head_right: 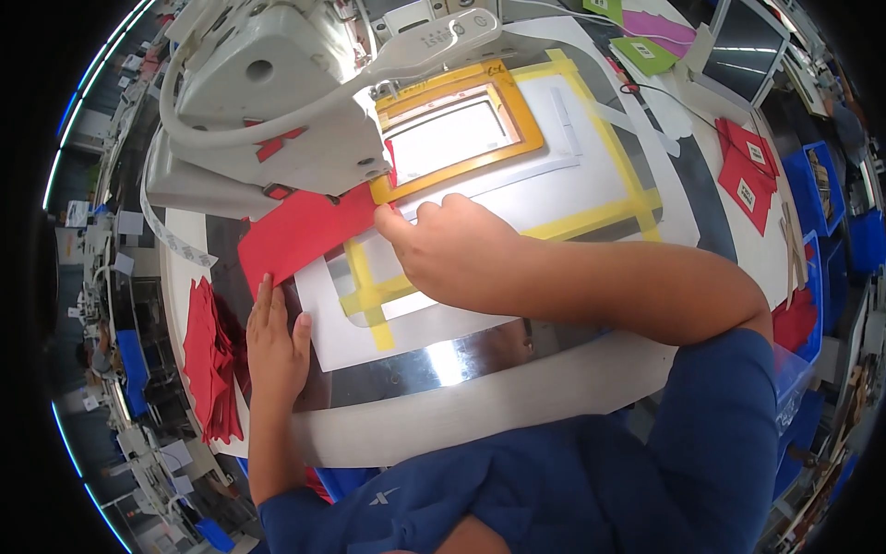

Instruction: Operating an automatic sewing machine to stitch labels onto red leather pieces and trimming excess thread.

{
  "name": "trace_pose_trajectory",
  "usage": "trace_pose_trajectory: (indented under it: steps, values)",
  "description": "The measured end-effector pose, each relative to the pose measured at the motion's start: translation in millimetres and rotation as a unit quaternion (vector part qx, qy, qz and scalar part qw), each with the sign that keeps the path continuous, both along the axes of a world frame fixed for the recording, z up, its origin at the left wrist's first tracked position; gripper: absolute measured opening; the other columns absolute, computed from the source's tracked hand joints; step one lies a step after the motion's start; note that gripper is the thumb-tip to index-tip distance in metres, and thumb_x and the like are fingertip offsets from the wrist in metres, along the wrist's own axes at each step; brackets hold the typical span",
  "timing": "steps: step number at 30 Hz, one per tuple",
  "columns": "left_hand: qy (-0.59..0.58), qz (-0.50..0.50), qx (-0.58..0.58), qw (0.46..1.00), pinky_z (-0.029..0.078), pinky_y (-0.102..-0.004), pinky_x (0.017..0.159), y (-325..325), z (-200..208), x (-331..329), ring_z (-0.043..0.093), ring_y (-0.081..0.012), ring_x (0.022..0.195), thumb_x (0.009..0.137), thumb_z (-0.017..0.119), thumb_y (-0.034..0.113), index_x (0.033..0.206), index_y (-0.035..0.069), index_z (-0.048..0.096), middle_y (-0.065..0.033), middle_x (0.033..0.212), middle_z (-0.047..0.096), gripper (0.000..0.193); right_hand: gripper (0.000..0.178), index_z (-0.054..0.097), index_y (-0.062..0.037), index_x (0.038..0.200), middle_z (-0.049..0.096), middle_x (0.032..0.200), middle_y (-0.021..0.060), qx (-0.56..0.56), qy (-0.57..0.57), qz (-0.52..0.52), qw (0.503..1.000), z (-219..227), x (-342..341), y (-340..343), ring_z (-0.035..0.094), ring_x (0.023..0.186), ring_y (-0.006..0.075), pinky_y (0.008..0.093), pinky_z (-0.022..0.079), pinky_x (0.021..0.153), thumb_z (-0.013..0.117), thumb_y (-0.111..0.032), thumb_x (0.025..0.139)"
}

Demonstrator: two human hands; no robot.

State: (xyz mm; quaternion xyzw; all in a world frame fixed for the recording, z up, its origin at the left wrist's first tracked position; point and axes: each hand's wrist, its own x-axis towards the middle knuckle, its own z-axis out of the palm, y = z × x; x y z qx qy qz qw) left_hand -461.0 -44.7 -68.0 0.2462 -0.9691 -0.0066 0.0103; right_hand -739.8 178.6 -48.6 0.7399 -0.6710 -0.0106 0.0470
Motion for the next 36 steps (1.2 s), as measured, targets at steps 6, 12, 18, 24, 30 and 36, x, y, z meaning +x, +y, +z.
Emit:
trace_pose_trajectory:
  steps: [6, 12, 18, 24, 30, 36]
  values:
    - [0.009, -0.048, 0.016, 0.999, 0.034, -0.0541, 0.128, 12.8, 5.2, -39.0, 0.045, -0.0437, 0.156, 0.108, 0.062, 0.044, 0.154, -0.01, 0.052, -0.029, 0.17, 0.043, 0.071, 0.028, 0.08, 0.0037, 0.11, 0.063, 0.149, 0.0197, 0.006, 0.037, -0.064, 0.997, 0.6, -15.4, 35.4, 0.065, 0.081, 0.02, 0.0341, 0.052, 0.069, 0.066, -0.013, 0.093]
    - [0.004, -0.114, 0.003, 0.993, 0.032, -0.0539, 0.13, 32.2, 6.0, -87.0, 0.047, -0.0419, 0.154, 0.107, 0.062, 0.04, 0.157, -0.007, 0.051, -0.0267, 0.17, 0.043, 0.069, 0.021, 0.077, 0.0017, 0.106, 0.064, 0.149, 0.0182, -0.011, 0.069, -0.137, 0.988, -2.3, -55.8, 91.3, 0.066, 0.081, 0.0215, 0.0372, 0.054, 0.071, 0.066, -0.011, 0.093]
    - [0.054, -0.139, -0.012, 0.989, 0.035, -0.0566, 0.127, 44.9, -0.4, -108.2, 0.053, -0.043, 0.148, 0.098, 0.071, 0.037, 0.144, -0.002, 0.062, -0.0281, 0.158, 0.055, 0.06, 0.013, 0.074, 0.0003, 0.098, 0.066, 0.147, 0.0139, -0.061, 0.041, -0.2, 0.977, -12.3, -80.7, 115.8, 0.066, 0.08, 0.023, 0.0384, 0.055, 0.07, 0.066, -0.008, 0.092]
    - [0.083, -0.218, 0.047, 0.971, 0.038, -0.0591, 0.123, 45.2, 1.4, -102.6, 0.055, -0.0464, 0.145, 0.091, 0.079, 0.04, 0.149, 0.001, 0.061, -0.0277, 0.158, 0.056, 0.072, 0.015, 0.076, -0.0001, 0.105, 0.07, 0.146, 0.0071, -0.056, 0.019, -0.222, 0.973, -12.7, -80.7, 119.1, 0.064, 0.082, 0.0218, 0.039, 0.055, 0.075, 0.072, -0.011, 0.096]
    - [0.03, -0.244, 0.058, 0.967, 0.037, -0.0603, 0.122, 47.7, 0.7, -103.5, 0.053, -0.0503, 0.145, 0.092, 0.078, 0.048, 0.155, 0.001, 0.056, -0.0319, 0.161, 0.051, 0.081, 0.021, 0.077, 0.001, 0.11, 0.07, 0.144, 0.0051, -0.051, 0.012, -0.224, 0.973, -11.4, -82.0, 122.9, 0.063, 0.084, 0.0207, 0.0382, 0.054, 0.075, 0.075, -0.01, 0.092]
    - [0.024, -0.262, 0.061, 0.963, 0.039, -0.0613, 0.119, 47.4, 2.7, -101.3, 0.053, -0.052, 0.143, 0.093, 0.077, 0.051, 0.156, 0.0, 0.055, -0.0331, 0.161, 0.049, 0.084, 0.02, 0.076, 0.0005, 0.102, 0.074, 0.134, 0.0124, -0.109, 0.035, -0.186, 0.976, -9.0, -82.1, 119.2, 0.066, 0.091, 0.0229, 0.0387, 0.055, 0.081, 0.07, -0.01, 0.087]
